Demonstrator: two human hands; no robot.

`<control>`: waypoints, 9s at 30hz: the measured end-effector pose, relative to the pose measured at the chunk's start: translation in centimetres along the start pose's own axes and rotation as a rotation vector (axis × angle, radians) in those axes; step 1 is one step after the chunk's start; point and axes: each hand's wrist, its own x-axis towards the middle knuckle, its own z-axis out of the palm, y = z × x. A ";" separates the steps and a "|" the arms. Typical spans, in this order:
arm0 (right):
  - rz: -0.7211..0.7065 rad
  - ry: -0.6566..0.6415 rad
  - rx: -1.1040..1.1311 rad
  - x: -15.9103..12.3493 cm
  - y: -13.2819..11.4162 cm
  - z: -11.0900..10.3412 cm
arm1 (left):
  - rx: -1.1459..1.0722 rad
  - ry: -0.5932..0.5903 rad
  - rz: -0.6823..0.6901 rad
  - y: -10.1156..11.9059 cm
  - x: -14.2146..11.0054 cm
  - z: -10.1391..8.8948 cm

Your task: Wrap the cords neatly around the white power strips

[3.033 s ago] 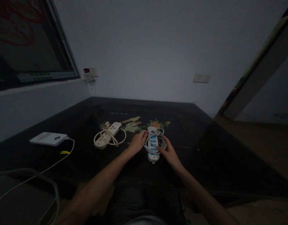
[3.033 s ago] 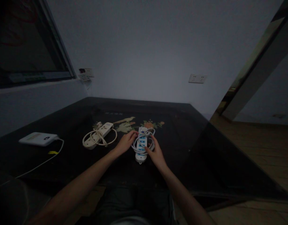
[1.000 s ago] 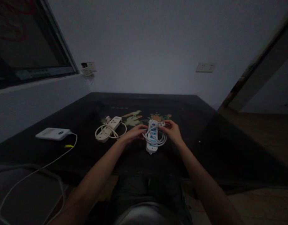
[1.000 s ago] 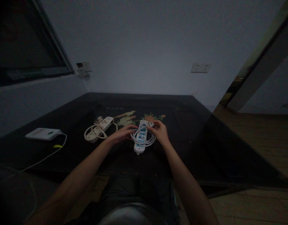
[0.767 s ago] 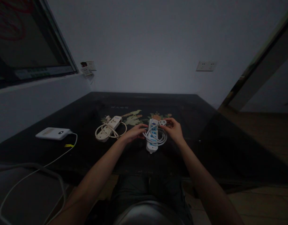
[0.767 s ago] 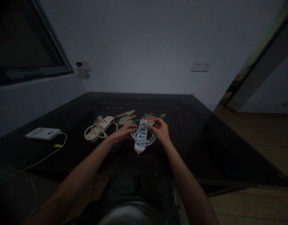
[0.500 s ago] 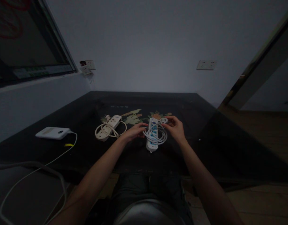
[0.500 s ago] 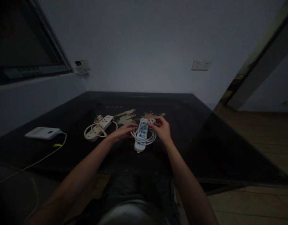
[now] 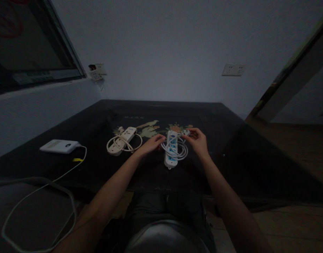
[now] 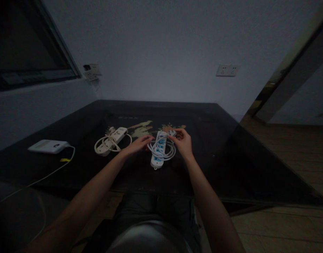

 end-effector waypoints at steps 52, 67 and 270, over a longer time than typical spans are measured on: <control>0.126 -0.049 0.061 -0.1 1.6 0.2 | 0.012 -0.219 0.231 0.7 -0.3 -0.6; -0.024 -0.493 -0.247 -1.7 1.7 2.1 | -0.034 -0.118 0.327 0.1 0.1 0.3; 0.412 -0.507 -0.091 -0.5 -1.1 -1.9 | 0.527 -0.028 0.336 2.9 0.4 3.9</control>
